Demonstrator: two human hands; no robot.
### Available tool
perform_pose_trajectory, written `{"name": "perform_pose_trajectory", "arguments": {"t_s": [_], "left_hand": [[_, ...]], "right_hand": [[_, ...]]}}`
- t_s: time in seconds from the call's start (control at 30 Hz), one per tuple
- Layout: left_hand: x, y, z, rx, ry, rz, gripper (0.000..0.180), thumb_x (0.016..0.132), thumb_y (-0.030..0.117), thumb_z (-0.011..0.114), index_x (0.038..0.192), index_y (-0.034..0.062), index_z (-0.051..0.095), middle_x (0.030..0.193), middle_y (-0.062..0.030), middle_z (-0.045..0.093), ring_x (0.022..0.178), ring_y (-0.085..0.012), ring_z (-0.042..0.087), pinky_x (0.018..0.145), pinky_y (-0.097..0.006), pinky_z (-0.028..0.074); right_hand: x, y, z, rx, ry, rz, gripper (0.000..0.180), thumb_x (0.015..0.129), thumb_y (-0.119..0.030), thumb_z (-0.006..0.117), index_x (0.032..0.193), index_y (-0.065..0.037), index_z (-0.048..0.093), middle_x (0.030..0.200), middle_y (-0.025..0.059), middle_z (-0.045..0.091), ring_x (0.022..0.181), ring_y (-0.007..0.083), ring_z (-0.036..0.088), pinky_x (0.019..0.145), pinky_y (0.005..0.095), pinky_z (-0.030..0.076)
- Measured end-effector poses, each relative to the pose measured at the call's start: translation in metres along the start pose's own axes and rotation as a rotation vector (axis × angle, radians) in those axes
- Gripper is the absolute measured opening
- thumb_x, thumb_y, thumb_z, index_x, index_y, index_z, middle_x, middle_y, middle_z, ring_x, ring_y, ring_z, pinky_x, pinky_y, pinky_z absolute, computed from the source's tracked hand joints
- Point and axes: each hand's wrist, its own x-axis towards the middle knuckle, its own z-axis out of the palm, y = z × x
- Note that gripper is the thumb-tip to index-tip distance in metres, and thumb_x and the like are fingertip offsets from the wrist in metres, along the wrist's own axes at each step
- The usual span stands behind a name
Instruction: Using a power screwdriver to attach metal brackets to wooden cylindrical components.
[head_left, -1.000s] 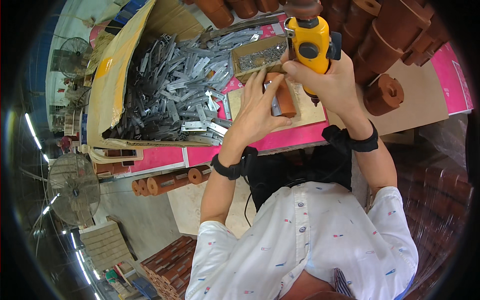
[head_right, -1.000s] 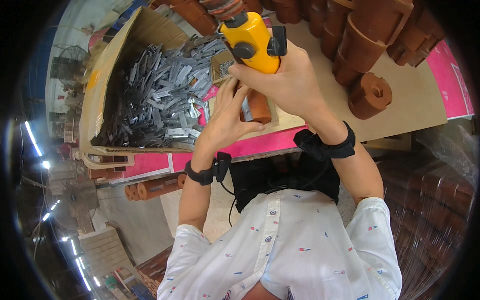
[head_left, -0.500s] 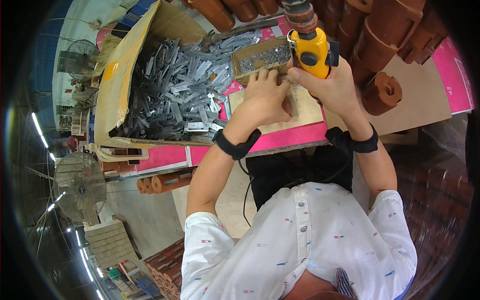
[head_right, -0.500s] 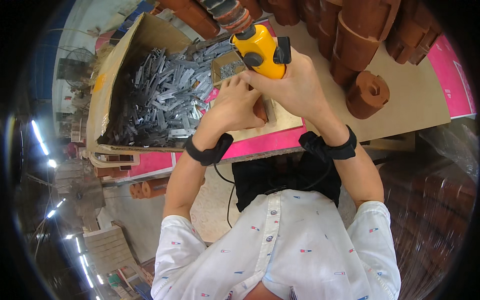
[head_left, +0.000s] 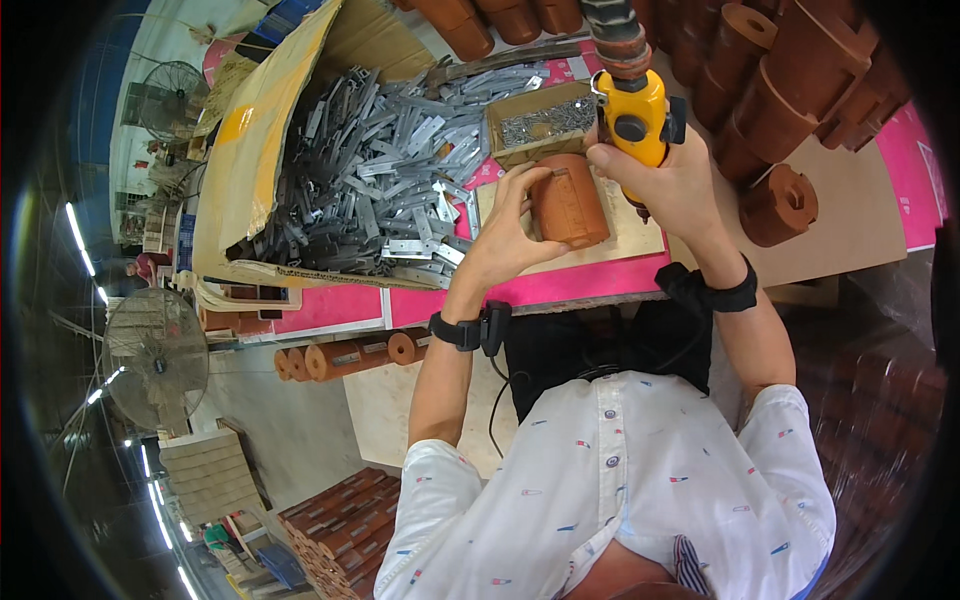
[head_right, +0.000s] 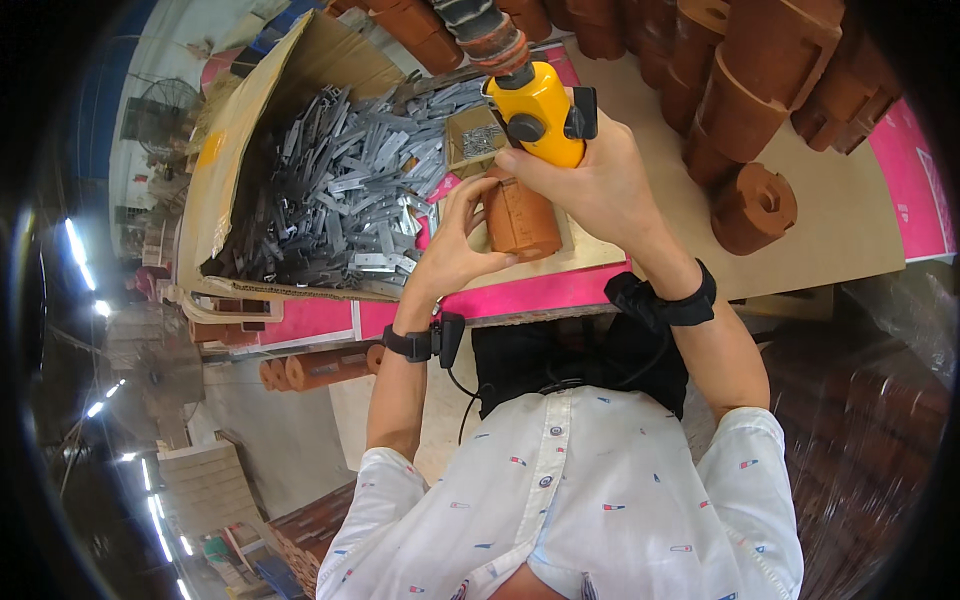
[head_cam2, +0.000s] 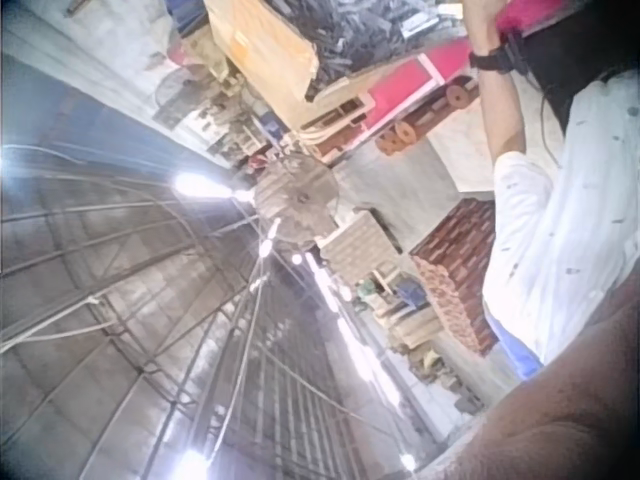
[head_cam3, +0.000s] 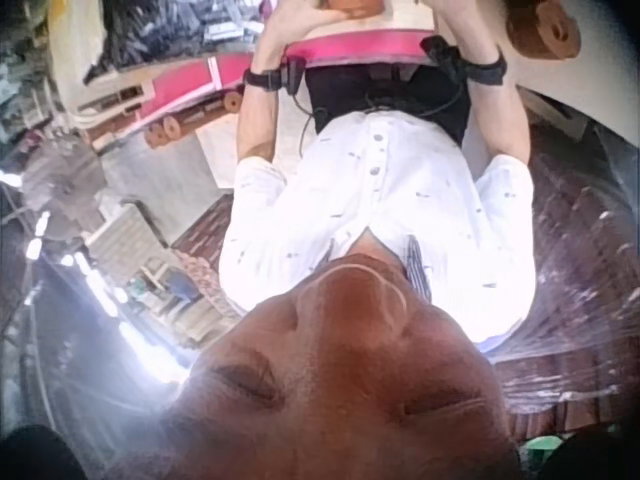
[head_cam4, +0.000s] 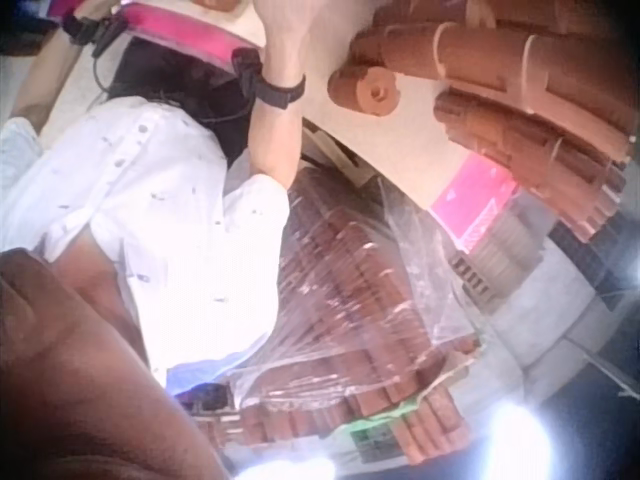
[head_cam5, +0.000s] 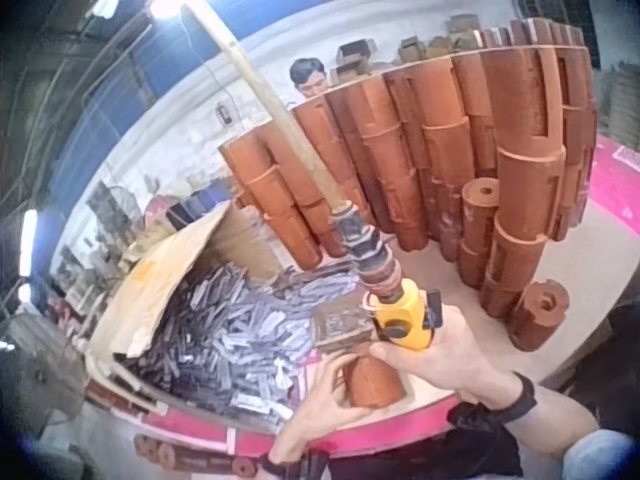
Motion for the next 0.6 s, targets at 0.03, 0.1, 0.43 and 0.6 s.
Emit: {"name": "perform_pose_trajectory", "arguments": {"t_s": [0.03, 0.1, 0.43, 0.6], "left_hand": [[-0.001, -0.004, -0.001, -0.032, -0.001, -0.004, 0.096, 0.061, 0.011, 0.084, 0.141, 0.0063, 0.031, 0.142, -0.0130, 0.027, 0.139, -0.0302, 0.028, 0.116, -0.044, 0.027], [-0.002, -0.010, -0.001, -0.066, 0.008, -0.009, 0.097, 0.061, 0.012, 0.084, 0.141, 0.0060, 0.030, 0.143, -0.0129, 0.027, 0.139, -0.0304, 0.028, 0.116, -0.044, 0.027], [-0.025, 0.000, -0.039, 0.182, 0.257, -0.183, 0.043, 0.078, 0.015, 0.072, 0.117, 0.0017, 0.060, 0.110, -0.0169, 0.058, 0.100, -0.0321, 0.062, 0.087, -0.041, 0.049], [-0.036, -0.018, -0.041, 0.703, 0.312, -0.220, 0.030, 0.076, 0.008, 0.067, 0.105, -0.0006, 0.065, 0.091, -0.0218, 0.061, 0.086, -0.0384, 0.060, 0.077, -0.043, 0.047]], "right_hand": [[0.000, 0.000, 0.003, 0.000, -0.007, 0.017, 0.034, 0.078, -0.017, 0.078, 0.102, -0.001, 0.061, 0.088, 0.0034, 0.066, 0.078, 0.0096, 0.061, 0.072, 0.0251, 0.051], [0.000, 0.004, 0.005, -0.018, -0.002, 0.017, 0.033, 0.078, -0.017, 0.078, 0.102, -0.001, 0.061, 0.088, 0.0031, 0.066, 0.078, 0.0096, 0.061, 0.072, 0.0248, 0.051], [0.001, 0.008, 0.002, 0.039, -0.022, 0.065, 0.031, 0.081, -0.017, 0.076, 0.104, -0.002, 0.061, 0.088, 0.0009, 0.066, 0.075, 0.0072, 0.059, 0.069, 0.0223, 0.050], [0.003, 0.010, 0.005, 0.062, -0.010, 0.027, 0.029, 0.082, -0.015, 0.075, 0.104, -0.002, 0.061, 0.088, 0.0006, 0.065, 0.075, 0.0068, 0.059, 0.068, 0.0217, 0.050]]}}
